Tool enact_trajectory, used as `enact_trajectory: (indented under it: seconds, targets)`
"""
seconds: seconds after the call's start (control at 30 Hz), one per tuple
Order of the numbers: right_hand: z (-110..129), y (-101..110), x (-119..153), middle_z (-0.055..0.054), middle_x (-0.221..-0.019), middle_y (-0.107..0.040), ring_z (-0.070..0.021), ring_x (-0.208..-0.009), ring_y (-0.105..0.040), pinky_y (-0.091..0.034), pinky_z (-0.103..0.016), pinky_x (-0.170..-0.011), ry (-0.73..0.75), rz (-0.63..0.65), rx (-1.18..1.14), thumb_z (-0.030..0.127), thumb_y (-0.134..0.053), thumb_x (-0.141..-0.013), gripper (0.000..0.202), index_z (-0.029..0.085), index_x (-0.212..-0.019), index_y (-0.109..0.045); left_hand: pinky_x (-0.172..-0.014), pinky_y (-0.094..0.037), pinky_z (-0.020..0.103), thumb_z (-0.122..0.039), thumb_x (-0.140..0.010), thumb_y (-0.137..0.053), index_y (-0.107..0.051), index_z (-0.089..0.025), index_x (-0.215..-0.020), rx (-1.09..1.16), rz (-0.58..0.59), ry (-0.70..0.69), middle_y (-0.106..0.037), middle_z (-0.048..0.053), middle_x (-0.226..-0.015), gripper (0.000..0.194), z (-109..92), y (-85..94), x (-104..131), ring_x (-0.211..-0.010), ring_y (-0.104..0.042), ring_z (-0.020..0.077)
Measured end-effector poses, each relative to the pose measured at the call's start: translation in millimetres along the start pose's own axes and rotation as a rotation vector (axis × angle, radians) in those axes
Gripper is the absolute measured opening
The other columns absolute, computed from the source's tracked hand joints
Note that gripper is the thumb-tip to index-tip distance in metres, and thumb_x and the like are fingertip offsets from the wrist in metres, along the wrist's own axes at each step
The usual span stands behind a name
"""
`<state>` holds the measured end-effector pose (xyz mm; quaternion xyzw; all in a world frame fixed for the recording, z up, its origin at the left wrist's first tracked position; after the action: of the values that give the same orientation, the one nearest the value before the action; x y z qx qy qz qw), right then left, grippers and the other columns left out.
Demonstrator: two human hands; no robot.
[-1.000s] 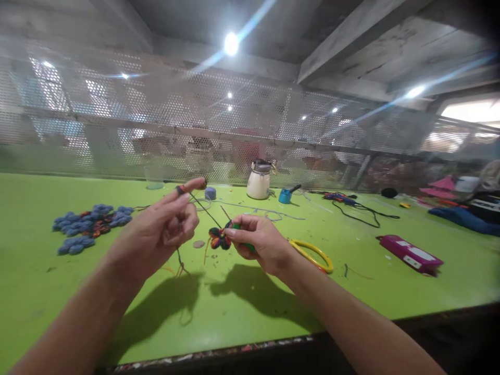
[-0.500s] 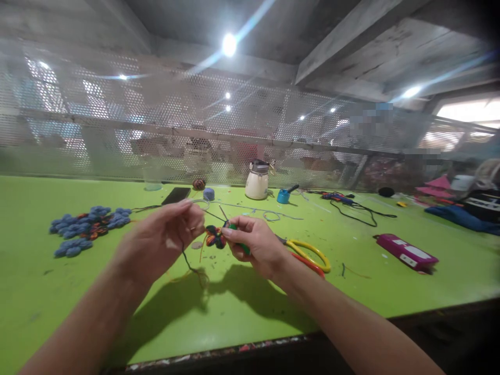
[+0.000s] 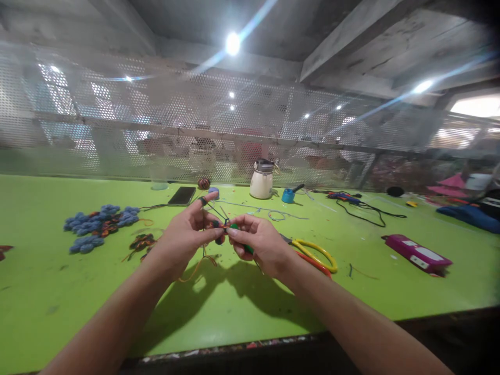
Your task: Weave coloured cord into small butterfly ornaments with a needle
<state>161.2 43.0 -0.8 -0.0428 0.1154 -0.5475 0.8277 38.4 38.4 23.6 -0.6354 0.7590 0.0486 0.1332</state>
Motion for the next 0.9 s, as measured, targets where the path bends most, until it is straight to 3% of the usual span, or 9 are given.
enact_trajectory:
  seconds: [0.23, 0.4, 0.53, 0.63, 0.73, 0.83, 0.9]
  targets:
    - [9, 9, -3, 0.006, -0.057, -0.055, -0.0054, -0.039, -0.045, -0.031, -0.02, -0.039, 0.084, -0.014, 0.335, 0.023, -0.065, -0.077, 0.015, 0.018, -0.092, -0.064, -0.06, -0.045, 0.031, -0.016, -0.062, -0.075, -0.036, -0.016, -0.142, -0.123, 0.004, 0.002, -0.064, -0.001, -0.073, 0.088, 1, 1.3, 0, -0.059, -0.059, 0.0157]
    - [17, 7, -4, 0.007, -0.054, -0.052, -0.0068, -0.039, -0.046, -0.034, -0.021, -0.04, 0.19, -0.017, 0.545, 0.016, -0.06, -0.079, 0.018, 0.018, -0.097, -0.066, -0.06, -0.043, 0.03, -0.017, -0.069, -0.069, -0.038, -0.018, -0.143, -0.341, 0.011, -0.107, -0.062, -0.002, -0.069, 0.08, 0, -1.6, 0, -0.06, -0.055, 0.016]
    - [5, 12, -6, 0.006, -0.054, -0.054, -0.0061, -0.037, -0.043, -0.029, -0.02, -0.039, 0.064, -0.061, 0.356, 0.018, -0.063, -0.076, 0.018, 0.017, -0.093, -0.066, -0.07, -0.043, 0.031, -0.014, -0.077, -0.062, -0.056, -0.024, -0.132, -0.65, -0.07, -0.331, -0.064, 0.0, -0.069, 0.056, -15, -9.1, 11, -0.065, -0.055, 0.0177]
    - [-3, 12, -5, 0.005, -0.057, -0.057, -0.0053, -0.04, -0.043, -0.026, -0.019, -0.039, -0.009, -0.103, 0.087, 0.024, -0.07, -0.07, 0.022, 0.016, -0.09, -0.066, -0.078, -0.043, 0.033, -0.014, -0.078, -0.061, -0.065, -0.027, -0.121, -0.683, -0.145, -0.447, -0.069, 0.003, -0.08, 0.045, -22, -11.4, 17, -0.075, -0.059, 0.0198]
    - [-2, 12, -2, 0.004, -0.058, -0.059, -0.0043, -0.041, -0.043, -0.026, -0.018, -0.04, 0.015, -0.152, -0.054, 0.028, -0.077, -0.065, 0.029, 0.016, -0.089, -0.067, -0.074, -0.046, 0.033, -0.018, -0.075, -0.068, -0.06, -0.022, -0.126, -0.387, -0.13, -0.277, -0.07, 0.003, -0.077, 0.052, -9, -3.2, 9, -0.071, -0.061, 0.0191]
    - [3, 11, 2, 0.004, -0.058, -0.06, -0.0043, -0.04, -0.042, -0.026, -0.018, -0.039, 0.051, -0.174, -0.031, 0.028, -0.076, -0.065, 0.03, 0.016, -0.092, -0.068, -0.066, -0.048, 0.03, -0.015, -0.065, -0.078, -0.056, -0.013, -0.126, 0.04, -0.068, 0.014, -0.069, 0.001, -0.069, 0.065, 11, 3.9, 0, -0.063, -0.062, 0.016]
    - [7, 9, 3, 0.004, -0.056, -0.059, -0.0045, -0.038, -0.042, -0.024, -0.018, -0.038, 0.071, -0.162, 0.025, 0.027, -0.074, -0.067, 0.028, 0.016, -0.093, -0.069, -0.066, -0.048, 0.027, -0.01, -0.061, -0.08, -0.059, -0.01, -0.121, 0.186, -0.044, 0.132, -0.07, 0.002, -0.069, 0.063, 17, 7.2, -2, -0.064, -0.063, 0.0145]
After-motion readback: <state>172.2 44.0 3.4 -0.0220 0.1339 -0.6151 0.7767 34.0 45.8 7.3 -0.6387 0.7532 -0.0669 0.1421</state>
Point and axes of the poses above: each hand's wrist, its own x-axis away from the middle knuckle, its own y-axis out of the back of the hand, z = x × y, the point moved 8 cm from there along -x, towards the middle knuckle
